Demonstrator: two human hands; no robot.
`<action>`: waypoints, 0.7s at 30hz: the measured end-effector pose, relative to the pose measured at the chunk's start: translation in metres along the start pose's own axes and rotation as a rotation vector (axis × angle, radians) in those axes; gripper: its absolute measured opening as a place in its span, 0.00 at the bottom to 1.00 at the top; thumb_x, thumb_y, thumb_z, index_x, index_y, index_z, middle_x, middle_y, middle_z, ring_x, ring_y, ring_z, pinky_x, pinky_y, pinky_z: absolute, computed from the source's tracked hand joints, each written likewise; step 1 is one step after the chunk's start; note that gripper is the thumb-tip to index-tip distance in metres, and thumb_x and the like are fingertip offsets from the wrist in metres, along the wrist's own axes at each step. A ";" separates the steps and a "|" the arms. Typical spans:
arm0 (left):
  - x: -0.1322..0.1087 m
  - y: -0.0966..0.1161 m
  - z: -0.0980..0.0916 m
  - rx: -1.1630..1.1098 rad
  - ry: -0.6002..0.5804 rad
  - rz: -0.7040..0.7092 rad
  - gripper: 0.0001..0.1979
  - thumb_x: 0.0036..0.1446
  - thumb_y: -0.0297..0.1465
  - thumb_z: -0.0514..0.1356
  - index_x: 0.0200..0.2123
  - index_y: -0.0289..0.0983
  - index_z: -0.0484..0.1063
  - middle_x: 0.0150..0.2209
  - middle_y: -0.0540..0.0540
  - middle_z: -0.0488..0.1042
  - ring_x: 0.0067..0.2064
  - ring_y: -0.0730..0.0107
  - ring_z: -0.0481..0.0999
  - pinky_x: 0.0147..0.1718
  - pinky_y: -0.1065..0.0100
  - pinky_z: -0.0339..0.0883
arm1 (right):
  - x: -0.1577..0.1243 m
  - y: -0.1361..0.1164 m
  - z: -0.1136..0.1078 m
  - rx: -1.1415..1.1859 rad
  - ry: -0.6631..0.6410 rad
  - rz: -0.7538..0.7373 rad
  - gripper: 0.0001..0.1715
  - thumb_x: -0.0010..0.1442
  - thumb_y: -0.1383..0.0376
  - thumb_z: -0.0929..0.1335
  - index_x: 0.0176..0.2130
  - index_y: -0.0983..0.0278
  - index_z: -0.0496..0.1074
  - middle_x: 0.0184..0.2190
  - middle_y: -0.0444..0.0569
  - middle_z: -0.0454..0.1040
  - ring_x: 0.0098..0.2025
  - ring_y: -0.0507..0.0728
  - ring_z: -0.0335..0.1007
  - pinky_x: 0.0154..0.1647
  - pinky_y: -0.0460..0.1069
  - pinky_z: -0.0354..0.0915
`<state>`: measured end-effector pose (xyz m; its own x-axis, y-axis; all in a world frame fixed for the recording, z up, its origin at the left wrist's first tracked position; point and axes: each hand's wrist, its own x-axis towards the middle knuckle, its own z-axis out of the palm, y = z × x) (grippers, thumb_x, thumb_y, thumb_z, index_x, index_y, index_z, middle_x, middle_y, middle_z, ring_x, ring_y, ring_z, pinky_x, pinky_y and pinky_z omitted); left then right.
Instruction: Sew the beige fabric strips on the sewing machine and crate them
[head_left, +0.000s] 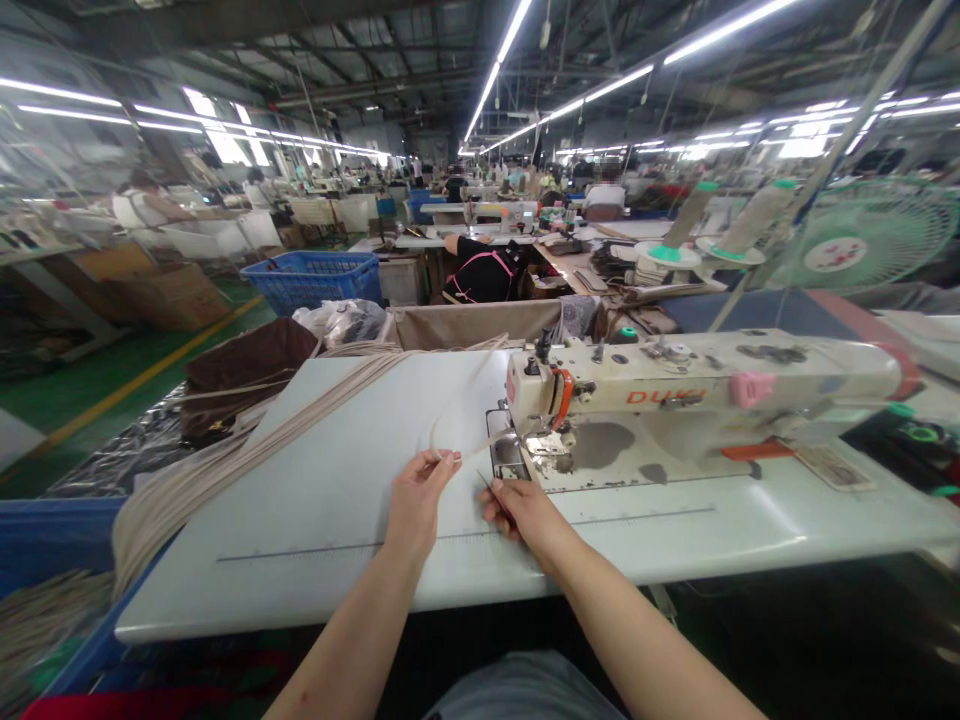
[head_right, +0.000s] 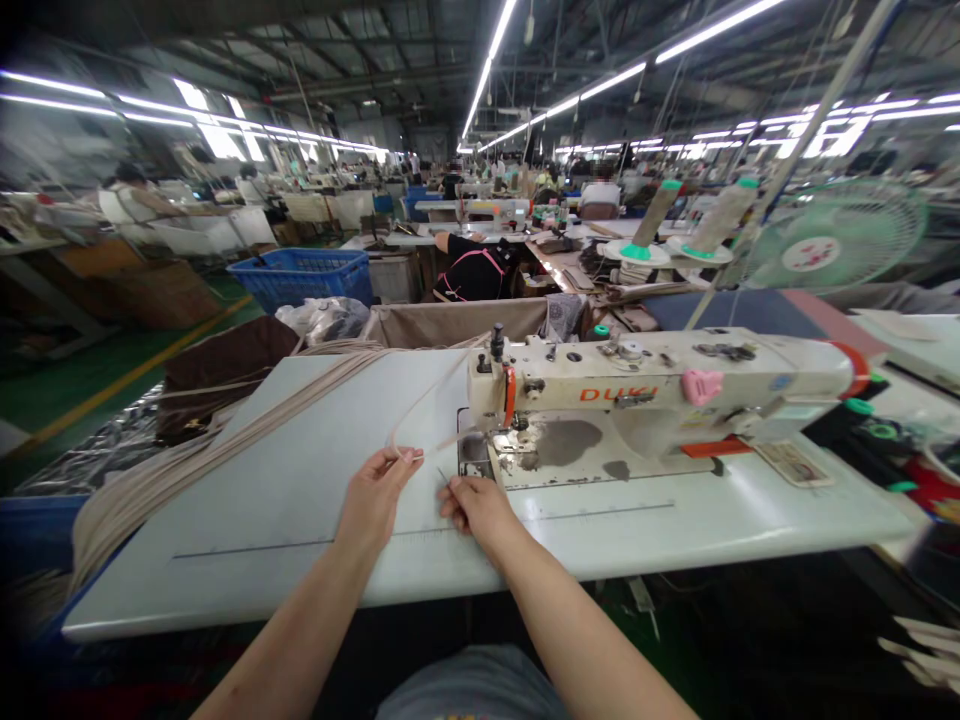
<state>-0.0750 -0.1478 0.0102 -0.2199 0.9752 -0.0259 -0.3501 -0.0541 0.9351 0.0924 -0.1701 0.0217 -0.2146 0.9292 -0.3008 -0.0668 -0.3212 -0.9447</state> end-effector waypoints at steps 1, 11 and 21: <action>-0.004 0.001 -0.003 0.015 0.002 0.004 0.15 0.51 0.41 0.73 0.36 0.38 0.78 0.38 0.45 0.83 0.47 0.61 0.82 0.56 0.57 0.74 | 0.002 -0.001 0.001 0.012 -0.004 0.003 0.32 0.59 0.38 0.69 0.36 0.66 0.73 0.25 0.45 0.72 0.20 0.47 0.54 0.19 0.44 0.45; -0.038 0.015 -0.031 0.163 -0.001 0.099 0.14 0.53 0.41 0.72 0.39 0.39 0.79 0.43 0.44 0.83 0.49 0.58 0.82 0.55 0.57 0.75 | 0.003 -0.012 0.022 -0.005 -0.120 -0.045 0.34 0.60 0.36 0.66 0.35 0.64 0.72 0.22 0.39 0.62 0.19 0.46 0.42 0.19 0.45 0.40; -0.034 0.039 -0.079 0.335 -0.108 -0.003 0.21 0.59 0.51 0.65 0.40 0.38 0.78 0.42 0.41 0.82 0.47 0.55 0.82 0.49 0.57 0.76 | -0.027 -0.011 -0.004 -0.947 0.209 -0.380 0.11 0.63 0.56 0.71 0.34 0.60 0.69 0.33 0.45 0.71 0.37 0.56 0.66 0.40 0.50 0.62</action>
<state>-0.1537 -0.1999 0.0199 -0.1157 0.9932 -0.0079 -0.0289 0.0046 0.9996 0.1033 -0.1909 0.0401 -0.1602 0.9813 0.1063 0.7170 0.1897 -0.6707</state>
